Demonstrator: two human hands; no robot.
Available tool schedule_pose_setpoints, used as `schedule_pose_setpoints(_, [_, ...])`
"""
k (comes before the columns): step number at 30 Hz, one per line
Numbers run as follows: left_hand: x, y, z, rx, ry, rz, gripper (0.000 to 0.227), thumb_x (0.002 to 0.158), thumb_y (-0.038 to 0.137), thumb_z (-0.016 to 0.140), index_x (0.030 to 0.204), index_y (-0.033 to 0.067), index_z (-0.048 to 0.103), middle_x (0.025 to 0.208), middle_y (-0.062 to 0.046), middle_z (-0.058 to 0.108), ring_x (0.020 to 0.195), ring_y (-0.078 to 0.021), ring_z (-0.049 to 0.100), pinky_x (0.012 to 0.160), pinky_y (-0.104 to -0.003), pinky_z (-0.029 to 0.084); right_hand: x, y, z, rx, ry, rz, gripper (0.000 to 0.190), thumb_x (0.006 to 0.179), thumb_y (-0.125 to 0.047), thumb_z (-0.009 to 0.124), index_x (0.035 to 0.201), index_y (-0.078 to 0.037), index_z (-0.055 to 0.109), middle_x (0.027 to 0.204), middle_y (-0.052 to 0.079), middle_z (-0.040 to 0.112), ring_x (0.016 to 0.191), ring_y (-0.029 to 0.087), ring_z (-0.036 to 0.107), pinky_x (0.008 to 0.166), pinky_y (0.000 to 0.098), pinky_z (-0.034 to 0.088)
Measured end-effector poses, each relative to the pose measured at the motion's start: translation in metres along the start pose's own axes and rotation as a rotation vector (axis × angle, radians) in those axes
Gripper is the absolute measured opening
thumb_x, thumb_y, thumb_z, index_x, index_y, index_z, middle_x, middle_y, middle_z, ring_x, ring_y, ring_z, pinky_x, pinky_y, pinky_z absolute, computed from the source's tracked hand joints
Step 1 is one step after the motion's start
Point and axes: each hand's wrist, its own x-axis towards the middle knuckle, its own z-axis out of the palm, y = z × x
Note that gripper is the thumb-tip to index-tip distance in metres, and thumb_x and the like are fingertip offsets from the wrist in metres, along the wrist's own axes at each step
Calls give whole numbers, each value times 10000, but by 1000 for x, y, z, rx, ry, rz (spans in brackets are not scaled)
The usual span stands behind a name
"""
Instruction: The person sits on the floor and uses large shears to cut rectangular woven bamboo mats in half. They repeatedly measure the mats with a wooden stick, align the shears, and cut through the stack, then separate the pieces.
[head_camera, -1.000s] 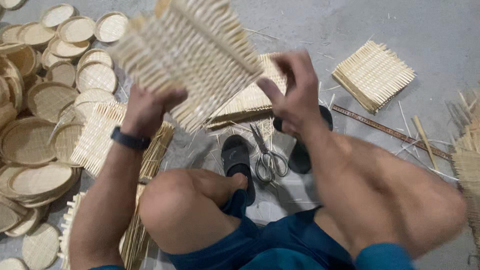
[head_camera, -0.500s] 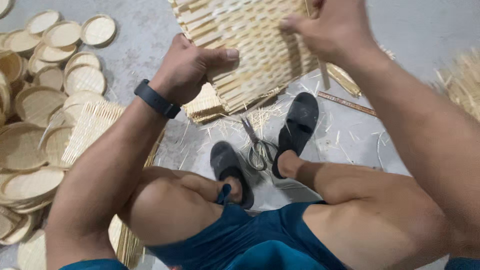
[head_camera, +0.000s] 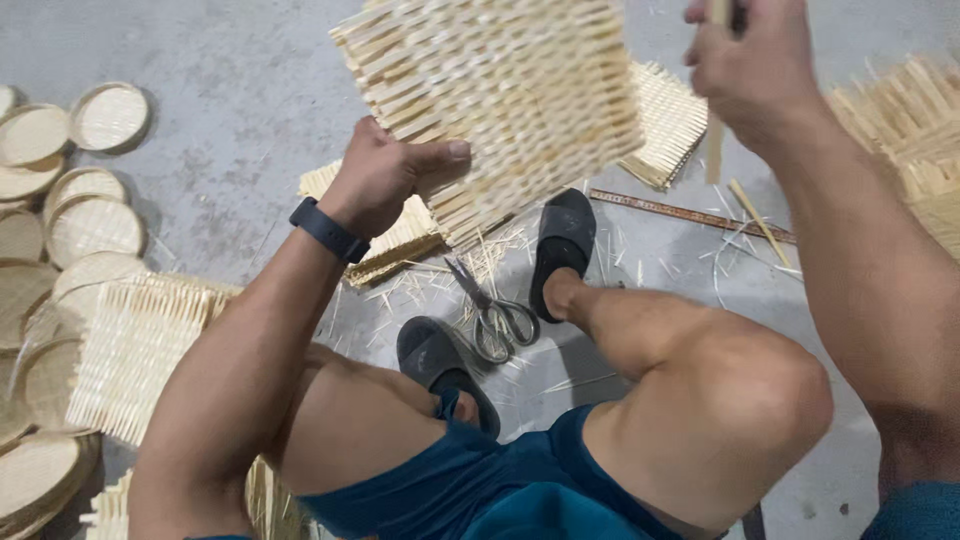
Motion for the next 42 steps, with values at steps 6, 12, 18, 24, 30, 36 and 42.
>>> schedule_pose_setpoints(6, [23,-9,-8,224,-140,-58,311,899,82,822,1021,-159,669,1028,-204,792,954,-239,800,853,-366,691,-18,36,0,403,-294,279,456,890,-171,732,1296,-6,605,1038,94,716,765,101,684,475,187,489])
schedule_pose_setpoints(12, [95,-67,3,403,-58,-202,531,803,296,836,1210,-13,691,972,-114,790,796,-167,744,656,-321,605,-30,138,35,670,-171,377,416,788,-123,795,1144,40,654,981,46,767,774,68,728,609,168,574])
schedule_pose_setpoints(18, [172,-204,-73,969,337,-255,985,790,524,812,1415,-139,436,1108,-300,713,1057,-363,711,918,-383,560,20,305,-5,838,395,592,283,977,-88,771,1208,23,653,947,101,687,597,120,582,418,202,407])
schedule_pose_setpoints(24, [190,-314,-117,1001,596,-724,1184,675,593,863,1366,-233,374,1398,-398,493,1319,-467,522,1109,-438,457,65,433,0,757,494,766,348,907,-38,715,1241,-36,613,992,34,720,640,81,655,389,202,368])
schedule_pose_setpoints(30, [193,-327,-92,1014,721,-754,1102,634,476,907,1388,-135,384,1366,-349,371,1284,-526,399,1017,-571,462,84,471,12,385,512,947,244,890,-85,791,1097,-10,685,897,79,721,533,111,559,401,255,360])
schedule_pose_setpoints(36, [199,-312,-79,1118,794,-762,1110,592,478,942,1383,-104,422,1334,-321,455,1246,-483,474,1008,-518,489,91,501,19,101,506,948,259,873,-118,836,1020,41,694,858,99,701,571,147,599,438,297,406])
schedule_pose_setpoints(42, [202,-291,-95,1017,698,-862,1061,601,468,1011,1326,-122,510,1259,-307,602,1161,-414,623,1007,-461,536,103,478,17,-75,515,918,312,855,-144,857,1061,32,701,954,141,728,823,205,747,729,307,579])
